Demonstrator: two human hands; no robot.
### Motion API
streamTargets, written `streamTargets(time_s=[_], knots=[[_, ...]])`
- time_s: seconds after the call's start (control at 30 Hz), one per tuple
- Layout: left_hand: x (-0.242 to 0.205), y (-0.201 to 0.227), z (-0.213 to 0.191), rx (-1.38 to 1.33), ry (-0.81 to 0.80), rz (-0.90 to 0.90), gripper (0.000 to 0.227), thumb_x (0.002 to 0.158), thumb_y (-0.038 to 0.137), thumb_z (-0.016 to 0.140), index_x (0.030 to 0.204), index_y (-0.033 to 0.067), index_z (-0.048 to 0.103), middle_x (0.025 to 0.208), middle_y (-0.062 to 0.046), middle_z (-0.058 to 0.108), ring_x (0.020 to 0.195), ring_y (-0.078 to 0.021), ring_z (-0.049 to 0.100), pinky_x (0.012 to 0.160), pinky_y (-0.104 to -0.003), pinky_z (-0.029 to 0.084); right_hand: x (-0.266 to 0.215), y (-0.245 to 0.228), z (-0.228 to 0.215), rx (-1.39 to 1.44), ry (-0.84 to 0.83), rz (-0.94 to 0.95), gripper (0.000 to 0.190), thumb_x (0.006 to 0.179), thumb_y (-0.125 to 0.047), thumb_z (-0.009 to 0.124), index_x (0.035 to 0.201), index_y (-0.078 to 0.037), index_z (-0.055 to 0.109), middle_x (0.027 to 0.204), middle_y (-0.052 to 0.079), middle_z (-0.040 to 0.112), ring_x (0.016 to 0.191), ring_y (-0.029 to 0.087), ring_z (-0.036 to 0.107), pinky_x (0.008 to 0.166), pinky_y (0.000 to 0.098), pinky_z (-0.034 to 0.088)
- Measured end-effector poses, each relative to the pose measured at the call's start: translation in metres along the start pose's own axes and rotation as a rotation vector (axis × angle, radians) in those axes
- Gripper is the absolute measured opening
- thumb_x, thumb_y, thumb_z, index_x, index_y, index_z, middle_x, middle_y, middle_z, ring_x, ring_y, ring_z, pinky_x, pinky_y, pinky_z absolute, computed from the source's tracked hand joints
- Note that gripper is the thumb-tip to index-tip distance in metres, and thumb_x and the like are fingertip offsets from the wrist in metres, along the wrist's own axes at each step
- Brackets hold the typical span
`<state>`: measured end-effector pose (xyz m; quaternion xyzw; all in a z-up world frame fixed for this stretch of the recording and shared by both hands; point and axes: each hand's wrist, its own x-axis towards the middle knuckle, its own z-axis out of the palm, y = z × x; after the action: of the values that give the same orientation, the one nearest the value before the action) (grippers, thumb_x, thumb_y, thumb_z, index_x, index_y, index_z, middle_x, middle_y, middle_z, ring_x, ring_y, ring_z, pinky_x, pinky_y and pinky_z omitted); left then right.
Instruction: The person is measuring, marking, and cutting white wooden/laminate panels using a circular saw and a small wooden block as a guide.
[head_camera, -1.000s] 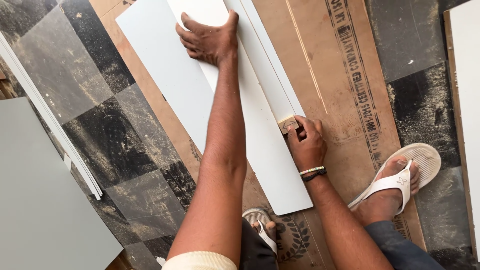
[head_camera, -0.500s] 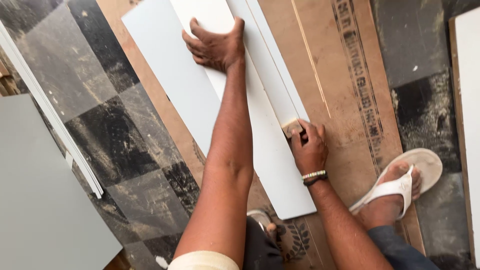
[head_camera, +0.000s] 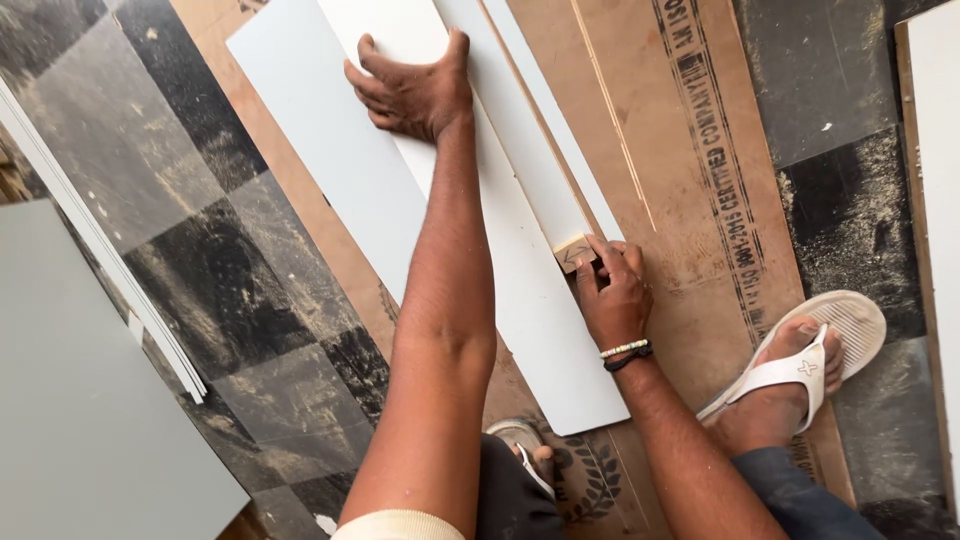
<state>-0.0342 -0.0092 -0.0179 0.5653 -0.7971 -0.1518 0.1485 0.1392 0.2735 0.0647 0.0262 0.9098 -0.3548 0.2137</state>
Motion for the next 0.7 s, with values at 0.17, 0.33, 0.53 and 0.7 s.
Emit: streamTargets(time_s=[0.17, 0.33, 0.53, 0.7], knots=[[0.001, 0.005, 0.002, -0.014, -0.007, -0.077, 0.115, 0.047, 0.057, 0.09, 0.143, 0.0227, 0.037, 0.152, -0.017, 0.036, 0.146, -0.0366, 0.034, 0.118, -0.059, 0.025, 0.001, 0.005, 0.001, 0.049, 0.047, -0.011, 0.038, 0.098, -0.019, 0.07, 0.135, -0.012, 0.066, 0.119, 0.009, 0.061, 0.082, 0.018, 0.067, 0.073, 0.0356, 0.056], [-0.001, 0.002, 0.001, -0.041, 0.022, -0.043, 0.113, 0.048, 0.056, 0.091, 0.141, 0.0222, 0.037, 0.15, -0.019, 0.035, 0.145, -0.0388, 0.033, 0.115, -0.06, 0.026, 0.003, 0.002, -0.005, 0.029, 0.01, 0.008, 0.037, 0.096, -0.022, 0.071, 0.132, -0.014, 0.067, 0.119, 0.008, 0.062, 0.08, 0.018, 0.067, 0.073, 0.0371, 0.056], [0.0, 0.001, -0.002, -0.018, 0.018, -0.041, 0.113, 0.047, 0.054, 0.09, 0.141, 0.0223, 0.036, 0.15, -0.018, 0.036, 0.145, -0.0376, 0.034, 0.115, -0.059, 0.027, 0.001, -0.002, -0.001, -0.019, -0.016, 0.013, 0.037, 0.098, -0.022, 0.069, 0.134, -0.015, 0.066, 0.119, 0.007, 0.061, 0.08, 0.019, 0.067, 0.071, 0.0387, 0.056], [0.0, 0.002, 0.001, -0.032, 0.034, -0.043, 0.114, 0.046, 0.053, 0.091, 0.141, 0.0223, 0.036, 0.151, -0.018, 0.035, 0.146, -0.0376, 0.032, 0.116, -0.058, 0.026, 0.0, 0.003, 0.003, -0.004, 0.023, 0.007, 0.038, 0.095, -0.021, 0.069, 0.132, -0.014, 0.066, 0.119, 0.008, 0.06, 0.082, 0.018, 0.069, 0.071, 0.0378, 0.057]])
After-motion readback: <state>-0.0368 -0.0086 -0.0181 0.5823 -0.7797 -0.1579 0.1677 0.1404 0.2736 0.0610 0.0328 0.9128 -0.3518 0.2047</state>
